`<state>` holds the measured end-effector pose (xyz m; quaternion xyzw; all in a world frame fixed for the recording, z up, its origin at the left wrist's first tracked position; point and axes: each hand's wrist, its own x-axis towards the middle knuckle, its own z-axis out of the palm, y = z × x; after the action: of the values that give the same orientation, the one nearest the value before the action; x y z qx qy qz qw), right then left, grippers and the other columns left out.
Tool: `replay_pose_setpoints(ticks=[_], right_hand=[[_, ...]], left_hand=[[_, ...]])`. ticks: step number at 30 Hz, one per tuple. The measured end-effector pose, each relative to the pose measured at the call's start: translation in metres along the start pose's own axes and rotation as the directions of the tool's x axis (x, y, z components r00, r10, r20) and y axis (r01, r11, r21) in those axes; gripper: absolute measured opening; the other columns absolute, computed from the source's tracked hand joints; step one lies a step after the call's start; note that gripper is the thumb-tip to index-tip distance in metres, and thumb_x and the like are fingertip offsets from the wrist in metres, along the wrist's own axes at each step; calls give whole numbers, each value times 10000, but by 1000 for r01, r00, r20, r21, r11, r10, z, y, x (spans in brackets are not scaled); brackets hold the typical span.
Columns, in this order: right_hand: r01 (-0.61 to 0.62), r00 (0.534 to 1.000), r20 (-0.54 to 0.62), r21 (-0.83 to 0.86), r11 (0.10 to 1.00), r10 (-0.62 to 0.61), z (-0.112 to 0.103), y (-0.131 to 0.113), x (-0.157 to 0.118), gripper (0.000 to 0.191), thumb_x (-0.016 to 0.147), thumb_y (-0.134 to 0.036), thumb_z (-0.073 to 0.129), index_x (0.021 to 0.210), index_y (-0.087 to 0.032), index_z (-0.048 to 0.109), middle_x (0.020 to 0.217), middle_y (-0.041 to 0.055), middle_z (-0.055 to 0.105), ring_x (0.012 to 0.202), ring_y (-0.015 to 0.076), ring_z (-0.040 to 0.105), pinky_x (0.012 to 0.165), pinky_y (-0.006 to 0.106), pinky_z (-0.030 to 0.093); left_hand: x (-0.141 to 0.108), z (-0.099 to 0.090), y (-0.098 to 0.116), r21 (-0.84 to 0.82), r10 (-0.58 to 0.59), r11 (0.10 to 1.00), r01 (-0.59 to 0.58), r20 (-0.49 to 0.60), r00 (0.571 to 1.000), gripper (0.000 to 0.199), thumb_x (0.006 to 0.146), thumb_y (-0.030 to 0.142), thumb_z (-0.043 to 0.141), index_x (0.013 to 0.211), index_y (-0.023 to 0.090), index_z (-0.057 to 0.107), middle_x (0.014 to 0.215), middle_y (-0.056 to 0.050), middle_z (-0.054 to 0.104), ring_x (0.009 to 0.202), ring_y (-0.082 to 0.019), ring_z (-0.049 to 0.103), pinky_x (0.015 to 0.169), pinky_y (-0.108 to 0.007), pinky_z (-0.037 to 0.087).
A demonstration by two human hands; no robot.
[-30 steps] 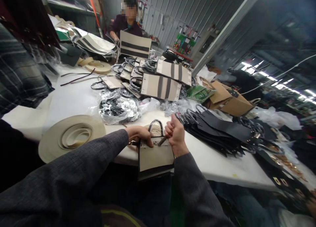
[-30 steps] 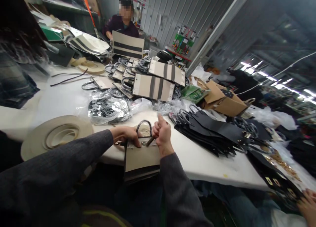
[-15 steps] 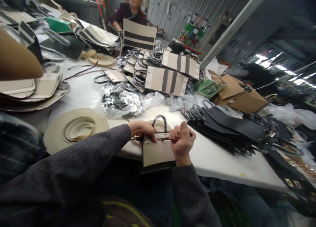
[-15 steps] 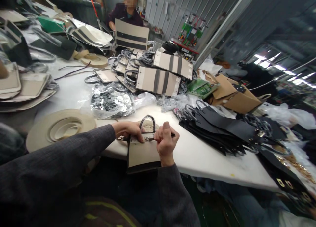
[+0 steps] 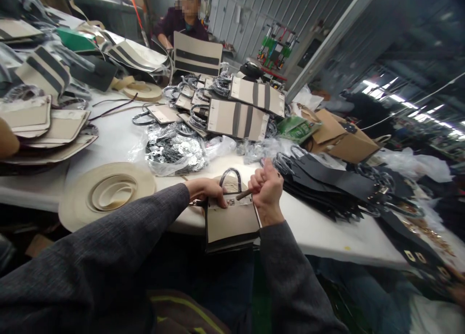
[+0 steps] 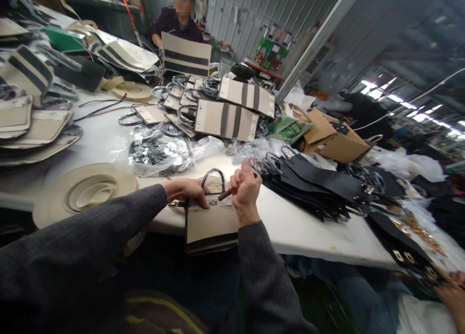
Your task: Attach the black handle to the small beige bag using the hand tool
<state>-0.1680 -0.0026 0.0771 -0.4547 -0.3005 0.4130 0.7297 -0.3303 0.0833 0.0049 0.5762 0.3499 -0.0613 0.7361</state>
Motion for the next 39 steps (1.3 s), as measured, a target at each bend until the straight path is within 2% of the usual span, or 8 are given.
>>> replay_pose_setpoints(ticks=[4, 8, 12, 16, 20, 27, 34, 39], right_hand=[[-94, 995, 20, -65, 993, 96, 10, 10, 8, 764, 854, -688, 886, 601, -252, 312, 481, -129, 244, 369, 39, 193, 333, 215, 149], [-97, 993, 55, -86, 992, 102, 9, 16, 3, 746, 875, -647, 883, 601, -248, 316, 487, -126, 251, 374, 35, 192, 339, 217, 150], [-17, 998, 57, -82, 997, 22, 8, 19, -12, 708, 926, -581, 866, 590, -240, 344, 495, -116, 260, 377, 42, 218, 360, 234, 160], [118, 993, 38, -48, 992, -116, 3, 29, -32, 692, 985, -565, 819, 584, -228, 366, 510, -103, 275, 399, 53, 250, 402, 245, 205], [223, 974, -36, 42, 974, -222, -6, 37, -41, 723, 980, -558, 827, 573, -220, 334, 514, -107, 254, 404, 46, 232, 423, 239, 219], [139, 990, -3, 69, 988, -139, -6, 20, -32, 734, 940, -644, 842, 581, -233, 352, 502, -114, 255, 386, 49, 221, 390, 242, 196], [120, 993, -19, 49, 992, -120, 9, 31, -42, 715, 928, -607, 861, 579, -234, 362, 508, -118, 253, 405, 43, 214, 393, 234, 198], [20, 995, -96, 70, 997, -14, -14, 8, -26, 733, 902, -695, 822, 602, -257, 317, 498, -125, 243, 398, 49, 191, 375, 230, 171]], left_hand=[[-3, 2, -1, -9, 37, 999, -37, -29, 999, 344, 541, 123, 903, 841, 156, 738, 807, -52, 762, 653, -206, 671, 543, -265, 531], [-10, 3, 4, 25, 28, 999, -28, -23, 999, 324, 577, 111, 902, 863, 153, 757, 724, -32, 726, 588, -188, 630, 491, -247, 488], [-11, 0, 7, 40, -23, 999, 22, 27, 999, 237, 634, 97, 879, 834, 141, 757, 657, -19, 677, 480, -143, 511, 435, -231, 398], [0, -3, -1, -14, 12, 1000, -11, 42, 999, 259, 629, 97, 883, 859, 131, 769, 774, -58, 743, 612, -185, 640, 535, -248, 520], [7, -5, -7, 7, -23, 1000, 23, 22, 999, 292, 615, 120, 892, 880, 140, 772, 752, -54, 738, 639, -216, 669, 535, -267, 536], [-1, -7, 1, -66, -30, 997, 36, 100, 995, 396, 534, 159, 987, 876, 143, 787, 821, -72, 784, 720, -232, 729, 599, -275, 597], [2, -13, -3, -106, -10, 994, 26, 151, 988, 530, 416, 169, 1028, 894, 140, 801, 890, -102, 815, 808, -266, 754, 708, -321, 629], [-15, 6, 14, -50, 74, 996, -70, 84, 994, 644, 364, 261, 1091, 931, 151, 805, 948, -87, 825, 889, -289, 758, 803, -341, 634]])
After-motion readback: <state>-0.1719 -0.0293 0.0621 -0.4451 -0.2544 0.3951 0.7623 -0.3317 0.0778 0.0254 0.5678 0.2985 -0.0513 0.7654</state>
